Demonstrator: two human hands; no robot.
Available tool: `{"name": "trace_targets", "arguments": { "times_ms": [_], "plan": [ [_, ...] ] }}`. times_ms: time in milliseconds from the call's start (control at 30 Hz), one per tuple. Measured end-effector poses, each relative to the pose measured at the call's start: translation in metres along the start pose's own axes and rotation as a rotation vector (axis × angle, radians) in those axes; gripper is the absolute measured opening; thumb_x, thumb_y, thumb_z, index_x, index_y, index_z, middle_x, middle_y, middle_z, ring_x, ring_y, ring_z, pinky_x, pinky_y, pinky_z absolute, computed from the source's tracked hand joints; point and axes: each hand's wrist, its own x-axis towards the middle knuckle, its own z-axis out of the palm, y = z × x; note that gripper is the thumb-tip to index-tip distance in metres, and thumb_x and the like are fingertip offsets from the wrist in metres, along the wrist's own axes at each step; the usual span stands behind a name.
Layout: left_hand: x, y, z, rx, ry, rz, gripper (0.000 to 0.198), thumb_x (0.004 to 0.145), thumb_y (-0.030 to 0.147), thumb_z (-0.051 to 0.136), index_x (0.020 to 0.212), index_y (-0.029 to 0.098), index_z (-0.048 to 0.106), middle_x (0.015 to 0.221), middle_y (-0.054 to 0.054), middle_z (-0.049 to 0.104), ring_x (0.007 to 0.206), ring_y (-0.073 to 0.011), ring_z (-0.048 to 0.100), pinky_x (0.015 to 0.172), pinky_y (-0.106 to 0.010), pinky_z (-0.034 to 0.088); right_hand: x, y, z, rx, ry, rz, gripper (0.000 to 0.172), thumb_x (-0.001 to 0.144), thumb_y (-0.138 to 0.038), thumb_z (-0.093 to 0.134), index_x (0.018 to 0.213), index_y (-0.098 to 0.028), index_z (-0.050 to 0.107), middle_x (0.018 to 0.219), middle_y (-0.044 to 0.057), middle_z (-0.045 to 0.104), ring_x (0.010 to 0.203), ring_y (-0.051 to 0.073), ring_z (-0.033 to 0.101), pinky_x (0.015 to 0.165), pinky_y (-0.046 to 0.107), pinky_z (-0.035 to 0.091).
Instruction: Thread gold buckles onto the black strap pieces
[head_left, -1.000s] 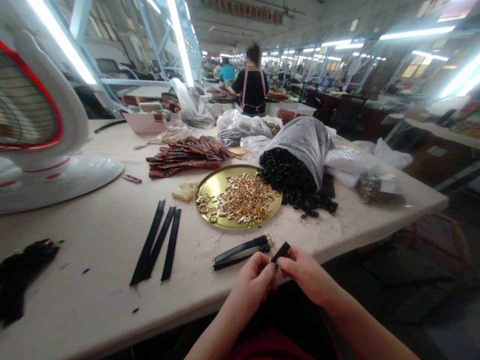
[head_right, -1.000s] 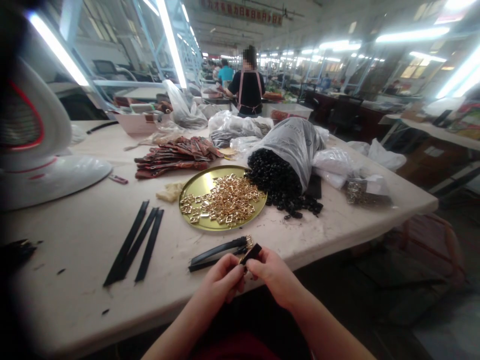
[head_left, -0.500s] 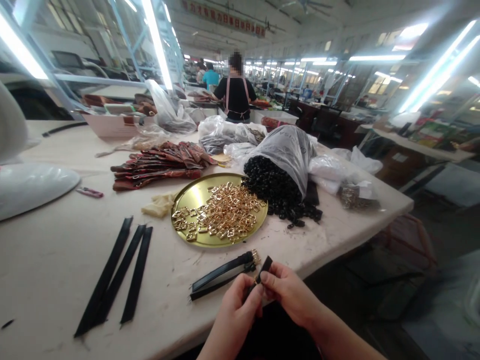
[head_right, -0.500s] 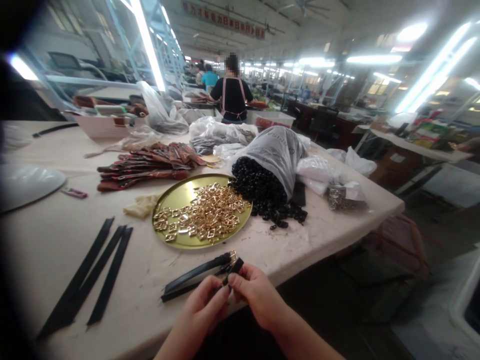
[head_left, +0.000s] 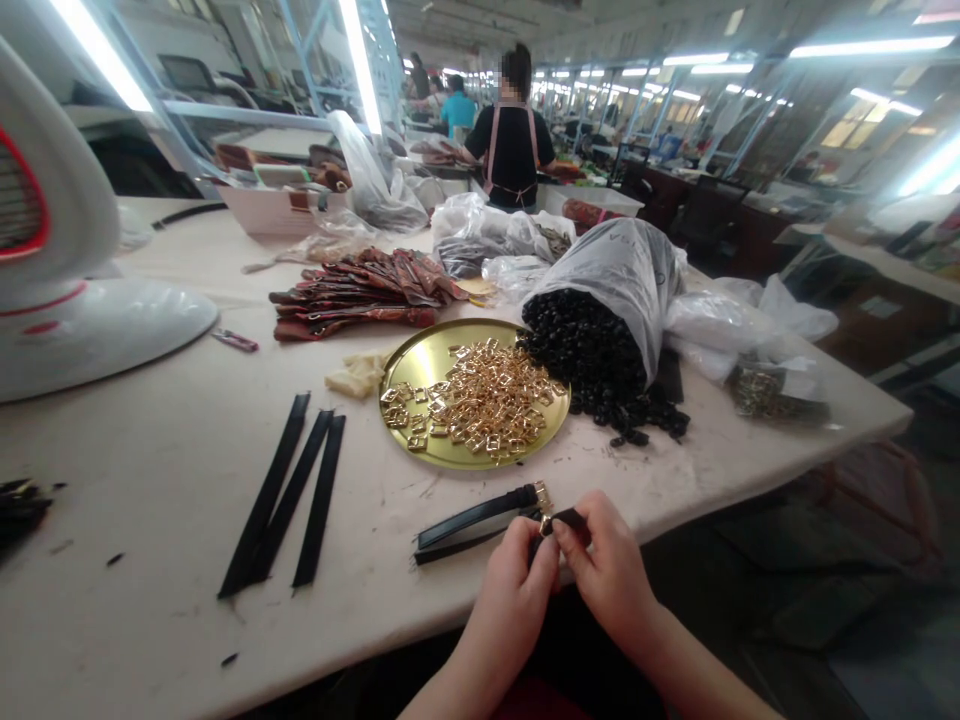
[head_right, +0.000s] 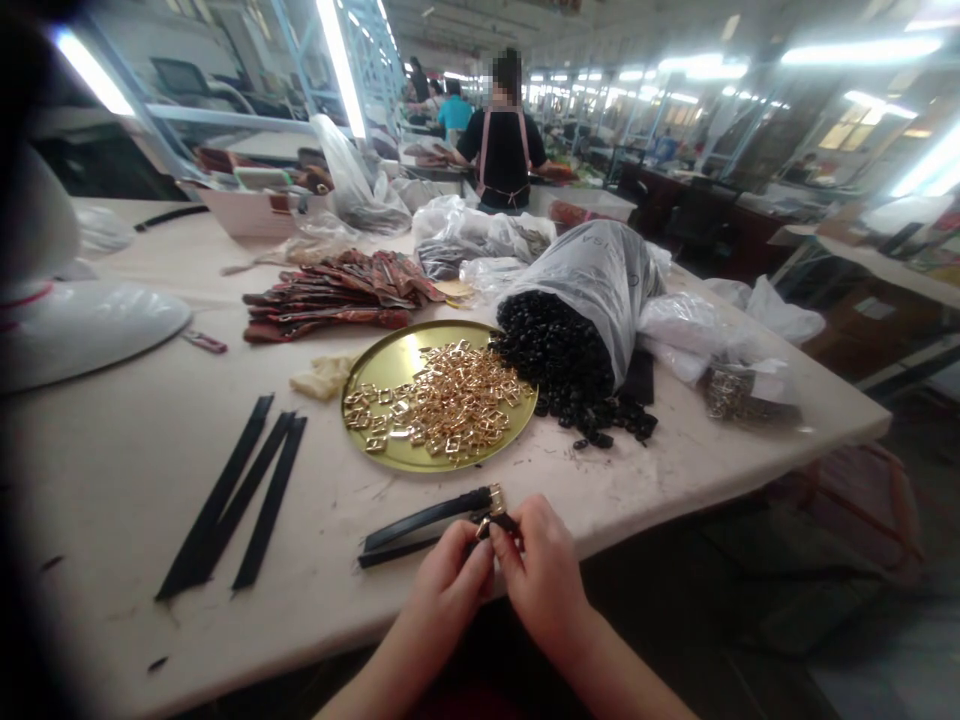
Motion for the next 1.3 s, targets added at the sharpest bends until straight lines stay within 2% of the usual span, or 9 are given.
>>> {"name": "trace_targets", "arguments": {
  "times_ms": [67, 200, 333, 467, 600, 700, 800, 1033, 1300],
  "plan": [
    [0.002, 0.000, 0.001, -0.061, -0.014, -0.068, 0.018, 0.080, 0.031, 0.047, 0.067, 0.019, 0.045, 0.053, 0.006, 0.043, 0.048, -0.0082, 0.039, 0.047, -0.020, 0.031, 0.003, 0.004, 0.000, 0.172, -0.101, 0.103, 0.019, 0.079, -0.035, 0.056, 0.071, -0.018, 0.053, 0.066, -0.001, 0.050, 0.063, 0.014, 0.044, 0.059, 0.026, 0.033],
    [-0.003, 0.012, 0.001, -0.235, -0.138, -0.254, 0.020, 0.080, 0.035, 0.044, 0.067, 0.019, 0.040, 0.045, 0.010, 0.036, 0.037, -0.0051, 0.028, 0.039, -0.018, 0.020, 0.004, 0.008, -0.004, 0.757, -0.388, 0.469, 0.019, 0.078, -0.034, 0.059, 0.083, -0.016, 0.056, 0.066, -0.003, 0.050, 0.053, 0.008, 0.039, 0.052, 0.022, 0.032],
    [-0.011, 0.024, 0.001, -0.329, -0.179, -0.303, 0.019, 0.080, 0.035, 0.043, 0.070, 0.019, 0.040, 0.046, 0.010, 0.036, 0.037, -0.0040, 0.026, 0.037, -0.017, 0.017, -0.001, 0.009, -0.008, 1.007, -0.429, 0.572, 0.016, 0.077, -0.029, 0.062, 0.078, -0.015, 0.055, 0.062, -0.004, 0.045, 0.052, 0.006, 0.036, 0.053, 0.021, 0.033],
    [-0.014, 0.019, 0.006, -0.338, -0.173, -0.288, 0.020, 0.081, 0.036, 0.041, 0.072, 0.019, 0.040, 0.046, 0.009, 0.037, 0.036, -0.0042, 0.027, 0.036, -0.017, 0.017, -0.006, 0.005, -0.011, 0.757, -0.376, 0.443, 0.016, 0.081, -0.032, 0.055, 0.080, -0.016, 0.054, 0.065, -0.003, 0.048, 0.055, 0.009, 0.041, 0.056, 0.023, 0.035],
    [-0.016, 0.007, 0.014, -0.163, -0.076, -0.184, 0.018, 0.081, 0.034, 0.043, 0.071, 0.019, 0.041, 0.048, 0.009, 0.039, 0.037, -0.0049, 0.030, 0.037, -0.017, 0.022, -0.012, 0.000, -0.013, 0.044, -0.149, 0.061, 0.014, 0.081, -0.028, 0.052, 0.072, -0.018, 0.051, 0.070, 0.001, 0.051, 0.066, 0.015, 0.046, 0.061, 0.028, 0.035],
    [-0.018, 0.003, 0.013, -0.023, -0.038, -0.077, 0.014, 0.082, 0.031, 0.043, 0.075, 0.019, 0.045, 0.053, 0.008, 0.043, 0.043, -0.0059, 0.037, 0.041, -0.017, 0.029, -0.015, -0.001, -0.013, -0.279, -0.033, -0.174, 0.010, 0.082, -0.023, 0.048, 0.073, -0.018, 0.050, 0.072, 0.003, 0.050, 0.068, 0.017, 0.046, 0.062, 0.031, 0.035],
    [-0.021, 0.005, 0.005, 0.063, -0.072, -0.057, 0.016, 0.083, 0.032, 0.043, 0.074, 0.019, 0.044, 0.053, 0.007, 0.046, 0.042, -0.0062, 0.039, 0.041, -0.017, 0.030, -0.017, -0.002, -0.015, -0.275, -0.086, -0.287, 0.007, 0.083, -0.020, 0.048, 0.077, -0.018, 0.051, 0.075, 0.004, 0.052, 0.070, 0.018, 0.049, 0.063, 0.030, 0.037],
    [-0.022, 0.013, -0.011, 0.093, -0.196, -0.065, 0.022, 0.081, 0.040, 0.044, 0.072, 0.020, 0.040, 0.047, 0.008, 0.048, 0.035, -0.0064, 0.039, 0.036, -0.017, 0.028, -0.023, -0.015, -0.026, -0.141, -0.187, -0.366, 0.008, 0.083, -0.016, 0.047, 0.086, -0.019, 0.055, 0.079, 0.003, 0.055, 0.074, 0.016, 0.053, 0.066, 0.028, 0.042],
    [-0.009, 0.000, -0.011, 0.186, -0.092, -0.048, 0.023, 0.080, 0.040, 0.046, 0.070, 0.020, 0.044, 0.049, 0.007, 0.048, 0.040, -0.0083, 0.042, 0.039, -0.018, 0.032, -0.012, -0.005, -0.015, -0.208, -0.202, -0.354, 0.014, 0.081, -0.012, 0.049, 0.088, -0.020, 0.058, 0.080, 0.004, 0.059, 0.075, 0.016, 0.056, 0.066, 0.028, 0.044]
  ]
}}
